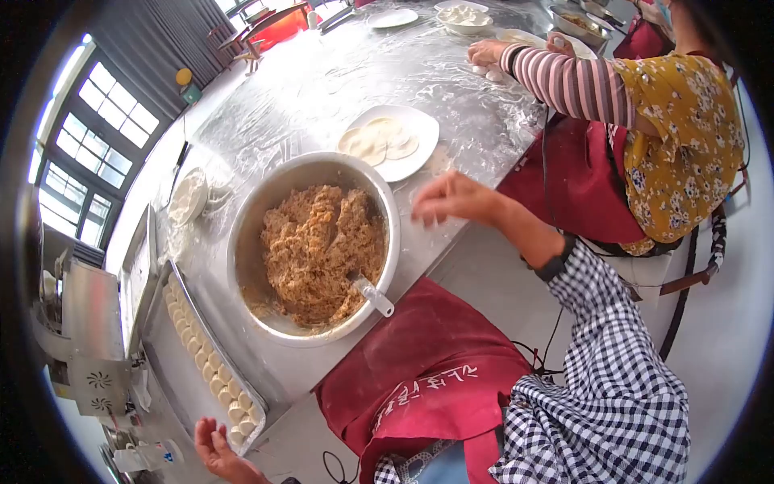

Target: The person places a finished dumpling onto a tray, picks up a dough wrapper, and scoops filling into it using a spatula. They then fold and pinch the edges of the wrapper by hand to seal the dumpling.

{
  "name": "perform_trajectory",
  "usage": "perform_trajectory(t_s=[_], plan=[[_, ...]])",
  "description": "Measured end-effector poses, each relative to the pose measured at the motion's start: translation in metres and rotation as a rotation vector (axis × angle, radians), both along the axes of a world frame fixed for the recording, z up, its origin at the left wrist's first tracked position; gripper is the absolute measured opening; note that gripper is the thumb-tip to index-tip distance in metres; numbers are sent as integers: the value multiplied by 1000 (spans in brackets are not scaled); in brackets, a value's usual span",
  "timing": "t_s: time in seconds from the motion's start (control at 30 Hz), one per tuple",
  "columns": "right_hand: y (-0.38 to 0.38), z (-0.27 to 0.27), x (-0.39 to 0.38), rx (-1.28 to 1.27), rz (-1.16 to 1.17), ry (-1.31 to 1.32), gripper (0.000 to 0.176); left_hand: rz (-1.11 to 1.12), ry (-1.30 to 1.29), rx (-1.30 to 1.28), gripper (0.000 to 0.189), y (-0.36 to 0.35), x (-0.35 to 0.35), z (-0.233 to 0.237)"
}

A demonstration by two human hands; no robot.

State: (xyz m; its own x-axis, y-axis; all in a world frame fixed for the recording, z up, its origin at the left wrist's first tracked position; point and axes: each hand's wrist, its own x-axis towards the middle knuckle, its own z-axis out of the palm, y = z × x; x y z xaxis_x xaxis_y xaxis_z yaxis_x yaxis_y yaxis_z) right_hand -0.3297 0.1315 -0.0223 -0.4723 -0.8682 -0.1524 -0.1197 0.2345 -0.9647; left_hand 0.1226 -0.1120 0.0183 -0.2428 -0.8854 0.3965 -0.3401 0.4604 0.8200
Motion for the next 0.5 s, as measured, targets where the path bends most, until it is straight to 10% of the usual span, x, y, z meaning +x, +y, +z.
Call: perform_trajectory(t_s=[0.27,0.5], plan=[[-108,-36,-109,7,-441,975,16,-237,111,249,20,51,-62,-18],[-149,-30,-113,252,-353,1015,14,-365,88,356,17,72,-84,-31]])
